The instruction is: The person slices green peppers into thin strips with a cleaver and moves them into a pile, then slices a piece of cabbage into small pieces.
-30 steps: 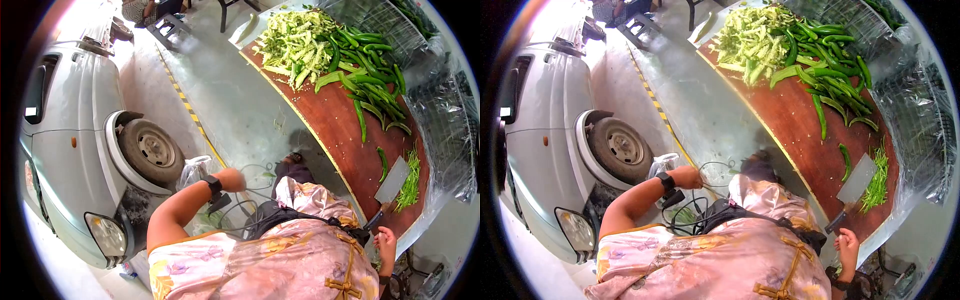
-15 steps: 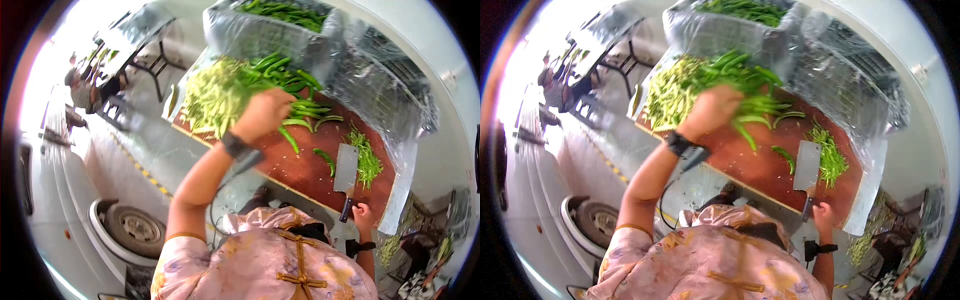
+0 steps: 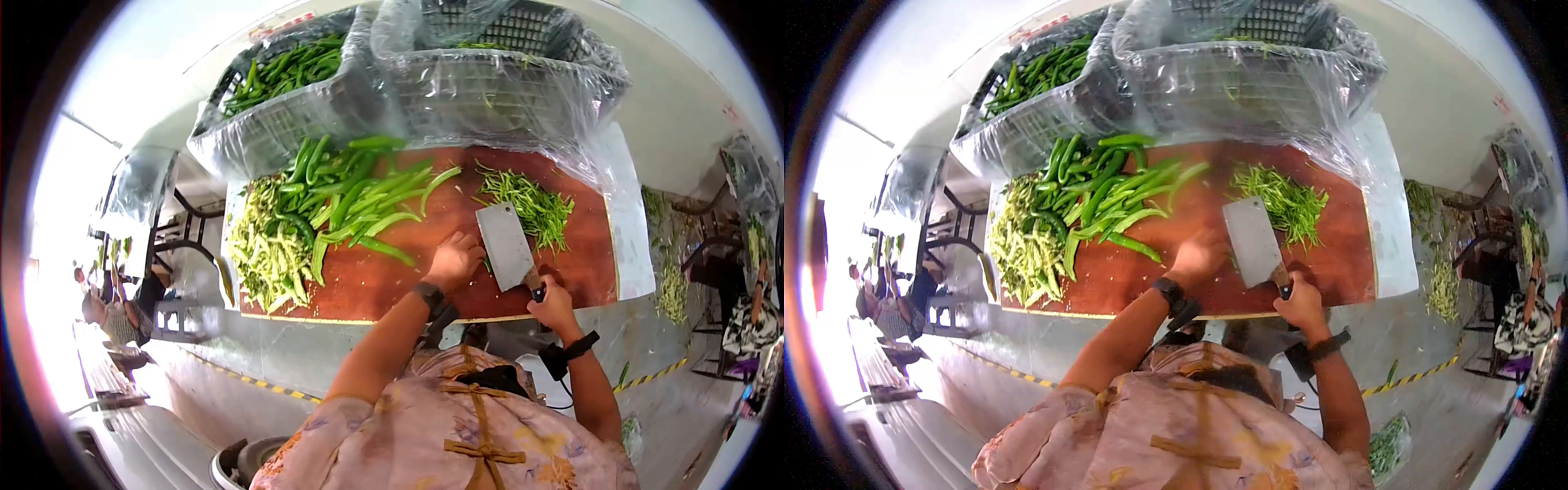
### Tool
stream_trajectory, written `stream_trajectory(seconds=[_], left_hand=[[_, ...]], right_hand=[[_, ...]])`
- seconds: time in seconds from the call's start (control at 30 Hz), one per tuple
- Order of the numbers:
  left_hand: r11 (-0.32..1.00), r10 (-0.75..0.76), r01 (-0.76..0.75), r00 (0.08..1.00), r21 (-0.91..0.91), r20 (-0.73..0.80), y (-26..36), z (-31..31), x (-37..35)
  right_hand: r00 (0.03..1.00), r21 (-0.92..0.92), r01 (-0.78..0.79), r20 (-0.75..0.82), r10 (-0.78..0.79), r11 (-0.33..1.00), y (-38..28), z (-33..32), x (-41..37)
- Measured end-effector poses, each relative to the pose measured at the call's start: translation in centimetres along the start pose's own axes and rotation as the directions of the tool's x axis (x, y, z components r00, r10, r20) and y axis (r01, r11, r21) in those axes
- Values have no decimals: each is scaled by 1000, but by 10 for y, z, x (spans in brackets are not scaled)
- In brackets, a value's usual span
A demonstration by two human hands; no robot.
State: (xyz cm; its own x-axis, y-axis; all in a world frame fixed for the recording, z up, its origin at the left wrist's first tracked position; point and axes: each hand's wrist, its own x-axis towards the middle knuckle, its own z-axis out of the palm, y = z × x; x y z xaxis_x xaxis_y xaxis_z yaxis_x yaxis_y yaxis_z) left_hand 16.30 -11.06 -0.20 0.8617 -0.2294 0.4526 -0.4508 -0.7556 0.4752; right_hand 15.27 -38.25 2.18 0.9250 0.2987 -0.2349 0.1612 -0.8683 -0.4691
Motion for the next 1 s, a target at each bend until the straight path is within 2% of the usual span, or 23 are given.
stream_trajectory(seconds=[0.03,0.07,0.1,0.13,0.2,0.23,0.27,0.3,0.33,0.37,0.4,0.47,0.57,0.73,1.0], left_hand=[[1000,8,-8,1000,-6,19,0,-1,1],[1000,21,-21,999,-9,27,0,-3,1],[1000,20,-20,1000,7,12,0,-4,1],[1000,19,-19,1000,22,-3,1,-4,1],[1000,15,-15,1000,2,-26,4,-3,0],[1000,-4,3,998,-13,-56,5,-3,0],[1000,7,-8,999,-20,-49,6,-4,1],[1000,8,-9,998,-15,-66,6,-3,0],[1000,7,-8,996,-10,-85,7,-3,1],[1000,14,-15,997,-21,-79,9,-2,2],[1000,-5,6,996,5,-91,11,-1,3],[999,-20,23,995,23,-101,13,3,4],[999,-5,10,995,50,-98,14,8,5],[989,13,-12,1000,148,-4,13,6,-3],[988,50,-49,999,147,-5,10,7,-5]], right_hand=[[1000,6,-11,-8,11,1000,-2,-3,-1],[970,535,-227,203,137,814,-3,-8,-2],[896,831,-442,430,114,338,-6,-13,-2],[899,837,-437,421,122,329,-9,-18,0],[783,777,-618,622,11,121,-20,-27,6],[788,782,-613,615,18,110,-26,-27,7],[871,803,-477,485,75,358,-33,-26,7],[936,740,-327,339,94,588,-39,-25,6],[936,741,-331,335,106,584,-42,-25,4],[997,547,-59,68,26,835,-45,-25,-1],[978,219,173,-157,-140,960,-50,-27,-6],[981,241,140,-168,-101,961,-61,-34,-15],[970,107,181,-184,-160,978,-58,-22,-26],[984,24,116,-141,-112,993,-74,-22,-45],[989,-161,83,-109,-101,983,-81,-22,-53]])
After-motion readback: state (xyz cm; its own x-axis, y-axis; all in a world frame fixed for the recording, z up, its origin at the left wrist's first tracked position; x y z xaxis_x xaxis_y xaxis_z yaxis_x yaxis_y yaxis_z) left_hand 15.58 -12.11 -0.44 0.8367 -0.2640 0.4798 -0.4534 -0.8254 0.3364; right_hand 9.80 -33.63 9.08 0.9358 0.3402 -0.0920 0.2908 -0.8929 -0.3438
